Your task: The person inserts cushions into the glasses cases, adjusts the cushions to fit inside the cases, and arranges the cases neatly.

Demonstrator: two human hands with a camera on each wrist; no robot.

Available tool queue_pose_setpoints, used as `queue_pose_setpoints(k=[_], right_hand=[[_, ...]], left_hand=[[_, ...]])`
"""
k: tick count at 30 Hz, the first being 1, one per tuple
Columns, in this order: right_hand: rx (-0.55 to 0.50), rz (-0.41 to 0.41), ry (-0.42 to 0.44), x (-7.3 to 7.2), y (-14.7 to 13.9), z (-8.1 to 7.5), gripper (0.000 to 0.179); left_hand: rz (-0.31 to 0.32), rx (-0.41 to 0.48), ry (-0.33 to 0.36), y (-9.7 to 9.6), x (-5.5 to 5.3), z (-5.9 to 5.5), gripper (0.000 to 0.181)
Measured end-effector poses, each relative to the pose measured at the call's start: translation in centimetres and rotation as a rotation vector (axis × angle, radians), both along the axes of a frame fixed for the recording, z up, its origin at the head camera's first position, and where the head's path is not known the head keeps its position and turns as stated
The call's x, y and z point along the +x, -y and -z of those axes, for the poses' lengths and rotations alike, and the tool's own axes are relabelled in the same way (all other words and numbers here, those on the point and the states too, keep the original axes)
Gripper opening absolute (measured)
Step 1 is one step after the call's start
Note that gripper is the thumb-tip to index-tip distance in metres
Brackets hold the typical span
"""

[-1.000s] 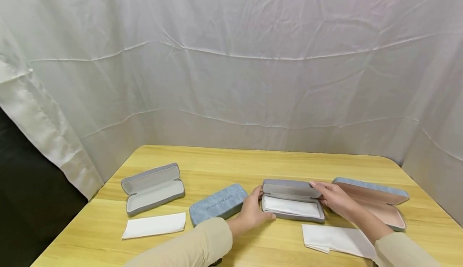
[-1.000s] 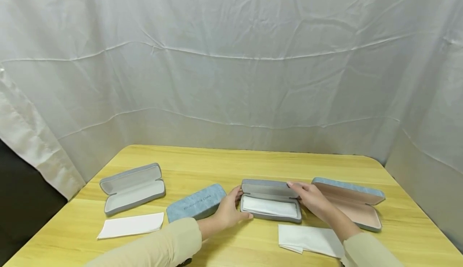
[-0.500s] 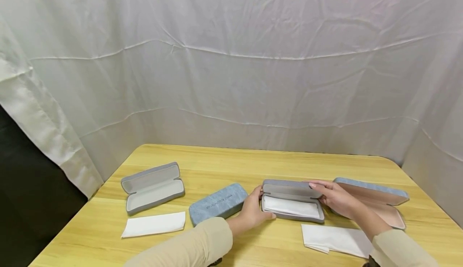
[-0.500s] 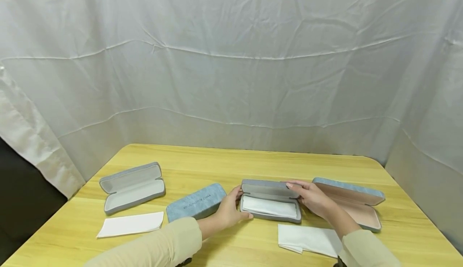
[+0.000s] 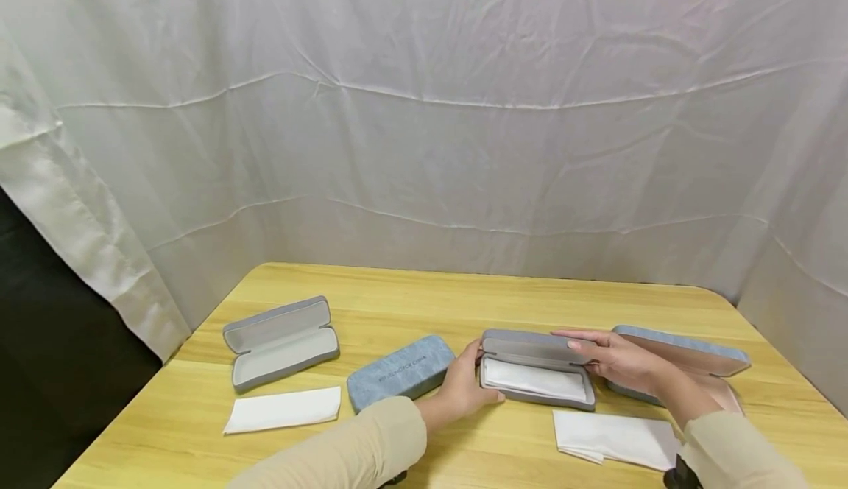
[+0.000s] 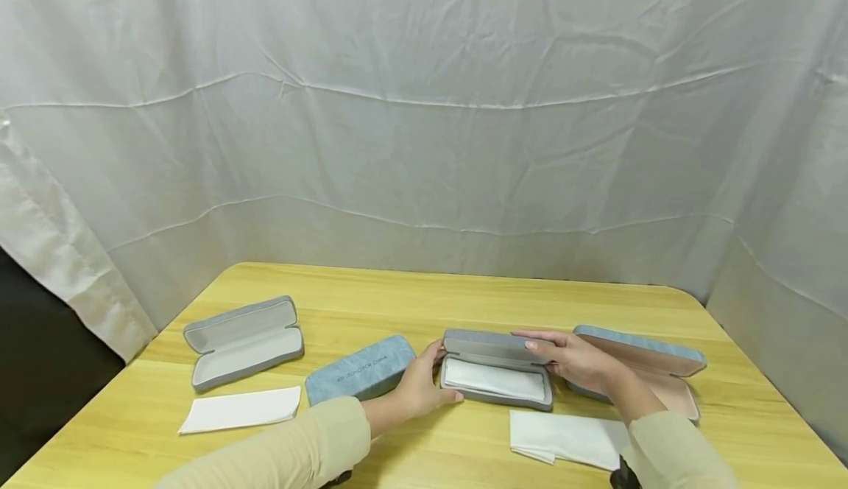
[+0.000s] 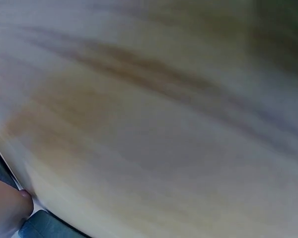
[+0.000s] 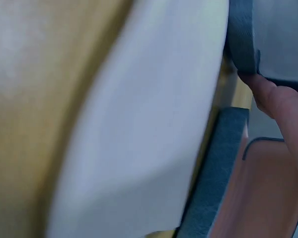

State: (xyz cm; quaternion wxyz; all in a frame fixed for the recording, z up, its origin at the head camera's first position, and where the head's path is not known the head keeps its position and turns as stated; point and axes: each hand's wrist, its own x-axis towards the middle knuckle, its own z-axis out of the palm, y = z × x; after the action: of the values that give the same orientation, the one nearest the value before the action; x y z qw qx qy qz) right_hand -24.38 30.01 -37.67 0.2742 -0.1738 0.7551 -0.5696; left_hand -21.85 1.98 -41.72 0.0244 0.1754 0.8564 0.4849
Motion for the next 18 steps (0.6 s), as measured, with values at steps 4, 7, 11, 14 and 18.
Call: queue_pose_setpoints(k=[4,7,11,14,18], right_hand=[[0.006,-0.030,0.030,-0.18,-0.12,-0.27,0.046],[0.017,-0.041,0.044,-0.27,-0.13,-0.36,0.046],[0.040,-0.052,0.054,-0.24,-0.10,-0.50,0.048],[0.037,-0.056,0.053,-0.15,-0.11,-0.58,0.047],[0.026,-0.064,0.027,0.00,-0.12,-0.52,0.046]], left_hand=[[-0.003,-0.016,0.000,-0.01,-0.12,0.06,0.087],[0.000,-0.027,-0.002,0.03,-0.15,0.12,0.087],[0.005,-0.050,-0.011,0.06,-0.22,0.06,0.088],[0.010,-0.065,-0.019,0.06,-0.25,-0.03,0.088],[0.016,-0.064,-0.015,0.10,-0.26,-0.05,0.087]])
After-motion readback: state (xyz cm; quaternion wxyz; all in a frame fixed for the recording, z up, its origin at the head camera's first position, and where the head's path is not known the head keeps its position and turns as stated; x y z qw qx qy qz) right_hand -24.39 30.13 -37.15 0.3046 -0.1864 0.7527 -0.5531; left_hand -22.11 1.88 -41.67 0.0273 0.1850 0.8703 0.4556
